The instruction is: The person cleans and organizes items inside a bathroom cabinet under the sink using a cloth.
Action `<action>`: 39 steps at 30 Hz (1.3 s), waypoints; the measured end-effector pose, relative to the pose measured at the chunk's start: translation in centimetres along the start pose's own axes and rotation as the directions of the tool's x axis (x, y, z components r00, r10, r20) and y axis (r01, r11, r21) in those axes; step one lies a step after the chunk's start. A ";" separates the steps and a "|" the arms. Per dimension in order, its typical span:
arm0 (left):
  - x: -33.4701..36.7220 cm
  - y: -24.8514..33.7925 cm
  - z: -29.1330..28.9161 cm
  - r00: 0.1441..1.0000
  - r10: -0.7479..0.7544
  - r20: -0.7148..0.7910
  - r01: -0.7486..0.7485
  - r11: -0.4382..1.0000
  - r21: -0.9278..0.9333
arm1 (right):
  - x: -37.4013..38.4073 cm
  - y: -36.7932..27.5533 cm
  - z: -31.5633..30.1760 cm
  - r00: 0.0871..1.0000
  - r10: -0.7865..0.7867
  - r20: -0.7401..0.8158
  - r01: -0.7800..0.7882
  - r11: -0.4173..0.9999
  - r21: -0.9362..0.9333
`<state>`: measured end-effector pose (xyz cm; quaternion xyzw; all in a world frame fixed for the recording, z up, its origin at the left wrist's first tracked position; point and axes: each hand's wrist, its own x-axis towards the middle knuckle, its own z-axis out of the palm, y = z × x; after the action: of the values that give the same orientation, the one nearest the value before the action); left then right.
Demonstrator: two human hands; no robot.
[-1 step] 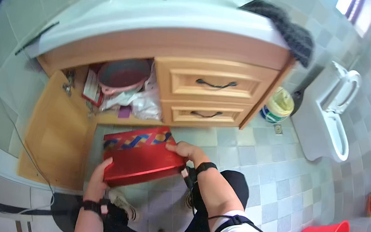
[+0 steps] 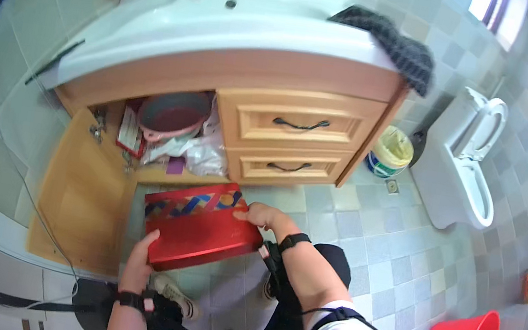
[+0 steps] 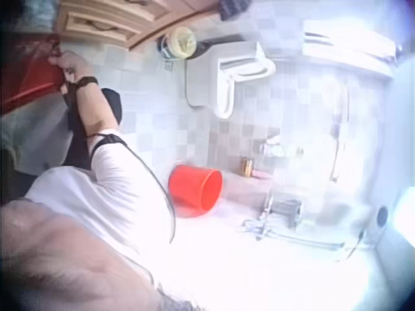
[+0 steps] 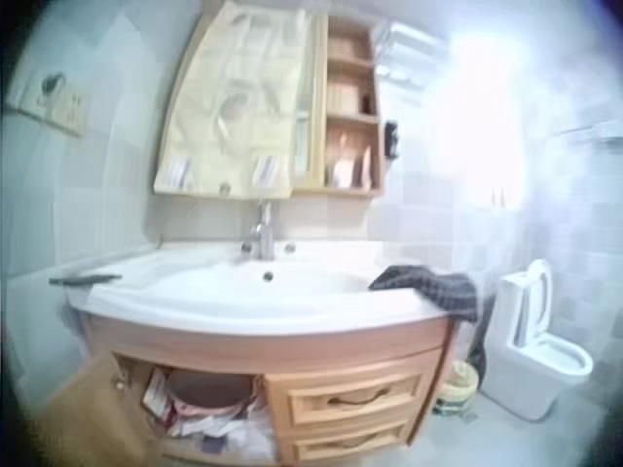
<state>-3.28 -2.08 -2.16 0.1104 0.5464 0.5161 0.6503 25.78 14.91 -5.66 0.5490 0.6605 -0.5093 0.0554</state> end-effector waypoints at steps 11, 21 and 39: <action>-4.3 -0.2 0.7 0.960 0.258 0.109 -0.268 0.959 0.092 | -24.5 -11.7 -26.3 -0.346 -0.694 -0.631 -0.145 0.704 -0.695; -3.1 -1.3 0.2 0.885 0.461 0.065 -0.463 0.857 0.228 | -22.2 -11.3 -22.4 -0.222 -0.369 -0.902 0.630 0.652 -0.422; -5.0 -1.9 0.0 0.860 0.510 -0.019 -0.493 0.838 0.233 | -3.5 -9.7 7.6 0.514 -0.375 -0.772 0.399 0.901 -0.172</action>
<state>-1.60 -6.88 -0.57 0.3002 0.5776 0.6085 0.4537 15.91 8.12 -1.13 0.5557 0.7139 -0.2227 -0.3632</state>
